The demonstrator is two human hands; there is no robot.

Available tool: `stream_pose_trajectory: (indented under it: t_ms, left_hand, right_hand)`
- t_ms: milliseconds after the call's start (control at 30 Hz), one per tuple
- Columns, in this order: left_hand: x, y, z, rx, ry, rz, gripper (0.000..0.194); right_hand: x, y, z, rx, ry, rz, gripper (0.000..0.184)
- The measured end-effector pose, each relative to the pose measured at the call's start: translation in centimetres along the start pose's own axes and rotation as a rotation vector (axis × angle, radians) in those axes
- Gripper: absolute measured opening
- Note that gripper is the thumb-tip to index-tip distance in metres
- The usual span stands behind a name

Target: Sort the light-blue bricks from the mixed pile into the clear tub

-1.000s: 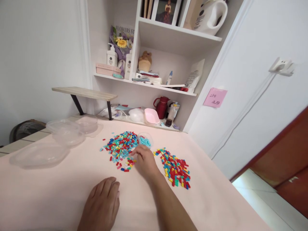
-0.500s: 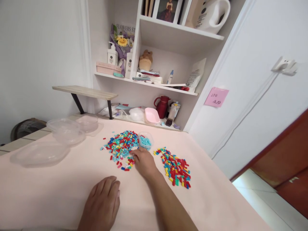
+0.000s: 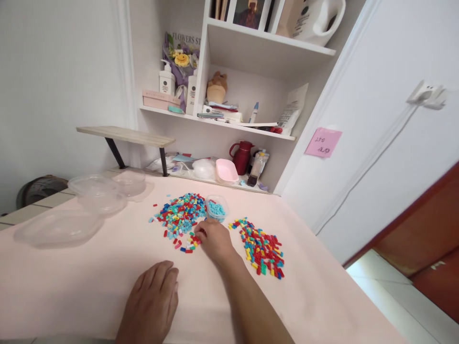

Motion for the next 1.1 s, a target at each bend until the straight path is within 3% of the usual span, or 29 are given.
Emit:
stream_pose_trajectory:
  t_ms: [233,500,933,1100]
  left_hand:
    - [0.1,-0.2,0.0,0.009,0.025,0.017,0.022]
    - [0.0,-0.2,-0.1,-0.004,-0.002,0.0,0.022]
    - [0.0,-0.2,0.0,-0.01,-0.015,-0.003,0.022]
    - [0.1,0.0,0.1,-0.017,-0.022,-0.019,0.022]
  right_hand:
    - [-0.1,0.0,0.4,0.006,0.115,0.022,0.014]
    - [-2.3,-0.1,0.7,-0.069,0.216,0.218,0.014]
    - [-1.9,-0.4,-0.4,-0.116,0.202,0.149,0.017]
    - [-3.9,0.2,-0.3,-0.166,0.153,0.175,0.015]
Point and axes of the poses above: each hand's wrist, its own y-axis towards the middle knuckle, its own x-axis out of the palm, z = x × y, the point moved 9 cm from there along y, towards the middle knuckle, and after that the axes turned 10 degrees about y, right-handed, at the moved point
